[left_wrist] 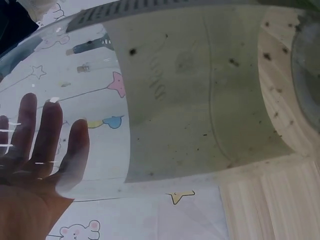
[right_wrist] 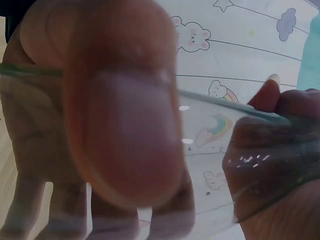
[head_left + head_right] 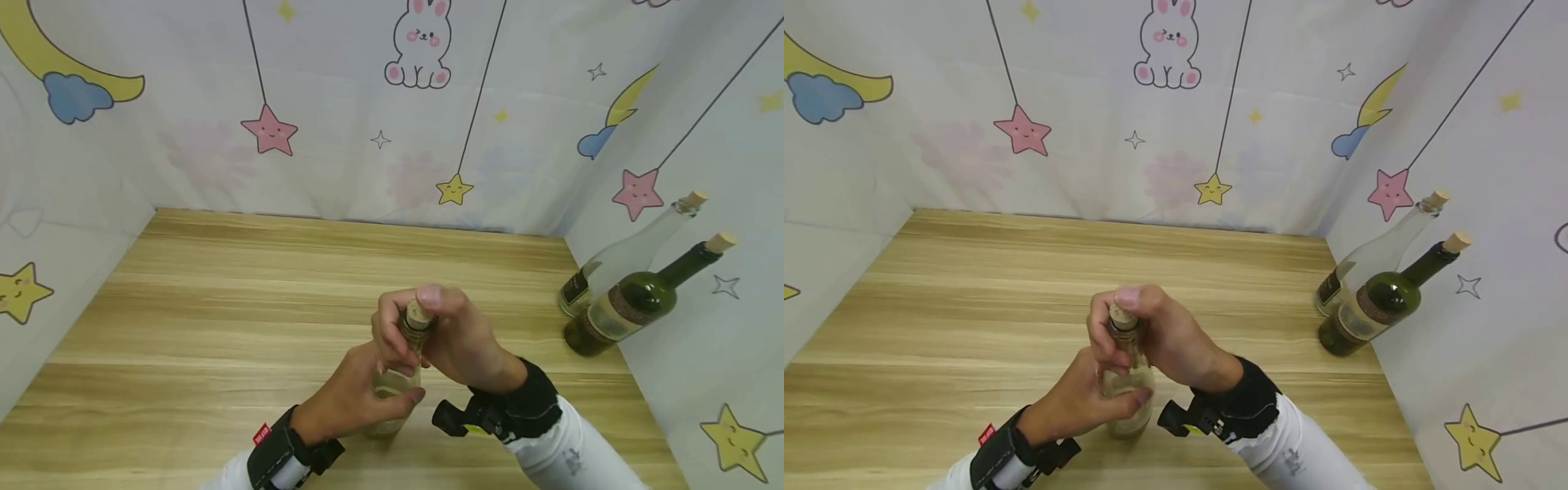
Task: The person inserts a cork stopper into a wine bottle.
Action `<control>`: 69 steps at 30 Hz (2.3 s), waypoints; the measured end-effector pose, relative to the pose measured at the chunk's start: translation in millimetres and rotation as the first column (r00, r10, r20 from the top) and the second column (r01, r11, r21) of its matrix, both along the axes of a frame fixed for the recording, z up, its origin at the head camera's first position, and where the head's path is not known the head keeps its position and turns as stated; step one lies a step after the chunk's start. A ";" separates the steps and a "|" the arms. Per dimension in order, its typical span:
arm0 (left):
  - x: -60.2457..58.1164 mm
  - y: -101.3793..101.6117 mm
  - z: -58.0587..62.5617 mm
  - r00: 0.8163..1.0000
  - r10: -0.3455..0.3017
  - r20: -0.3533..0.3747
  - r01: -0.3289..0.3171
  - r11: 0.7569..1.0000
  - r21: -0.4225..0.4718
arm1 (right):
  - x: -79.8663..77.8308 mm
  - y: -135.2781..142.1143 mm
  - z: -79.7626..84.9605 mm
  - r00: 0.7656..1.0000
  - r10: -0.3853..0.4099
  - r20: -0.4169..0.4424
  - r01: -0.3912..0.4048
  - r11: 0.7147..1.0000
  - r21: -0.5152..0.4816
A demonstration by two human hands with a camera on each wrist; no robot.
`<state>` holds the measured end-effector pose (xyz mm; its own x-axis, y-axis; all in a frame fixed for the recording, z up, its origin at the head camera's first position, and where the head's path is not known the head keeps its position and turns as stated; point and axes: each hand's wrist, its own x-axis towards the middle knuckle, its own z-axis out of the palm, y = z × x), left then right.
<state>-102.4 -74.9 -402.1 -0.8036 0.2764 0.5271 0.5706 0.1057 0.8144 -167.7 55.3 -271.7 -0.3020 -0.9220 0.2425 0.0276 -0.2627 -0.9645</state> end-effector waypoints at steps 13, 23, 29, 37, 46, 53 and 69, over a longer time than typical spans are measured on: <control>-0.1 1.2 -1.6 0.999 0.044 -0.029 -0.044 0.999 -0.009 | 2.0 -2.3 -5.9 0.999 -0.033 -0.011 0.032 0.998 -0.058; -0.6 2.1 -1.5 0.998 0.060 -0.035 -0.061 0.998 -0.017 | 0.3 -2.6 -10.3 0.999 -0.022 -0.041 0.018 0.994 -0.109; -2.4 2.9 -1.5 0.992 0.107 -0.073 -0.110 0.993 -0.033 | 0.3 -1.9 -17.3 0.998 -0.042 -0.047 0.034 0.986 -0.161; -4.1 3.9 -3.7 0.997 0.073 -0.007 -0.073 0.997 0.006 | 9.4 1.0 -19.8 0.983 -0.179 -0.041 0.173 0.977 -0.128; -2.7 2.4 -4.3 0.994 0.030 0.104 -0.036 0.998 0.050 | 17.5 -3.7 -21.1 0.940 -0.311 -0.142 0.289 0.945 -0.153; -2.7 3.2 -3.4 0.996 0.015 0.086 -0.020 0.998 0.054 | 23.1 -4.0 -23.4 0.857 -0.449 -0.254 0.427 0.893 -0.141; 1.4 9.2 -7.2 0.990 0.129 0.048 -0.129 0.992 -0.002 | 26.5 -6.8 -25.0 0.822 -0.499 -0.276 0.439 0.863 -0.252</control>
<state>-101.0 -65.7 -409.3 -0.8571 0.1681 0.4870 0.5121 0.1756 0.8408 -141.2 48.4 -296.7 -0.5643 -0.6238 0.5408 -0.4438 -0.3232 -0.8359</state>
